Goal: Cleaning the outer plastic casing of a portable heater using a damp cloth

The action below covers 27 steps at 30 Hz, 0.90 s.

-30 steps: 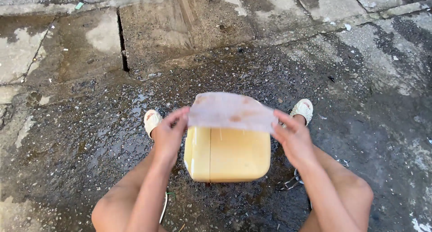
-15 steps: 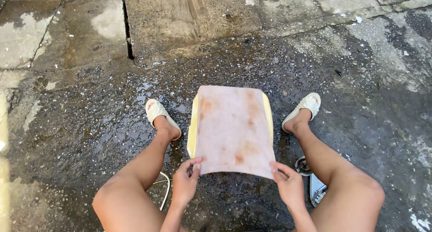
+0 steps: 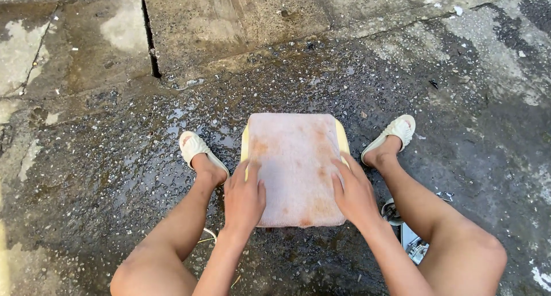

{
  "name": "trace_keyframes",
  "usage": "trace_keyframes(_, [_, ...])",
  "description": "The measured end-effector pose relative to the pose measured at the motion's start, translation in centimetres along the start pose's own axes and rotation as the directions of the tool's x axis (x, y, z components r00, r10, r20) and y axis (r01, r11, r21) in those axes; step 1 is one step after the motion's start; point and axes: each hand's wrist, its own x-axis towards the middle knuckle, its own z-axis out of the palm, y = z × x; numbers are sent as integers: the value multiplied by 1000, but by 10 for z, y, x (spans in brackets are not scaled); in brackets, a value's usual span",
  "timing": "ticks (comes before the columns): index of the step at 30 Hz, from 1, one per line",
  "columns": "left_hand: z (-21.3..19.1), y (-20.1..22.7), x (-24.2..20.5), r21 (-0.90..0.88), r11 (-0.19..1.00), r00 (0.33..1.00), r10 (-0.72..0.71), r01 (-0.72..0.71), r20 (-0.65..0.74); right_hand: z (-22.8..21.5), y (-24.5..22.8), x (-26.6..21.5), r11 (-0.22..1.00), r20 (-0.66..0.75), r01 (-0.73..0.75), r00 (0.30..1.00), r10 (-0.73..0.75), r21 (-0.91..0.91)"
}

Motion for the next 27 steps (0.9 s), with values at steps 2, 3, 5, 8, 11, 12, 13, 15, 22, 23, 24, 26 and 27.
trace_keyframes(2, [8,14,48,51,990,990,132,-135,52,25,5,52,987,-51,157,986,-159,-34])
trace_keyframes(3, [29,6,64,51,989,990,132,-135,55,31,2,66,987,-50,154,986,-156,-34])
trace_keyframes(5, [75,-10,101,165,968,982,191,-190,12,43,-1,99,985,154,112,984,-91,-130])
trace_keyframes(8, [82,-13,114,196,968,978,125,-158,167,51,22,110,952,197,184,971,-137,-243])
trace_keyframes(11, [75,-10,106,214,968,968,80,-133,238,45,24,100,938,187,187,973,-136,-291])
trace_keyframes(12, [75,-9,104,211,968,967,84,-136,242,48,30,96,938,188,182,974,-130,-294])
trace_keyframes(13, [74,-7,99,200,971,958,69,-129,279,51,36,90,929,148,196,977,-156,-313])
trace_keyframes(15, [67,-9,96,205,971,953,56,-121,298,60,37,85,921,94,218,976,-198,-323])
trace_keyframes(22, [46,-11,60,140,988,989,42,-62,140,31,28,17,992,-102,112,988,-118,-60])
trace_keyframes(23, [39,-14,45,-3,1000,1000,9,-9,-30,26,26,-1,998,-238,50,970,-42,28])
trace_keyframes(24, [32,-11,22,-8,1000,1000,9,-9,-29,32,35,-20,999,-237,49,971,-42,24])
trace_keyframes(26, [12,-6,-24,-153,900,913,-404,408,58,46,49,-53,829,-69,-469,857,510,304])
trace_keyframes(27, [23,-15,-51,-152,899,911,-408,412,56,43,52,-65,830,-65,-467,859,507,304])
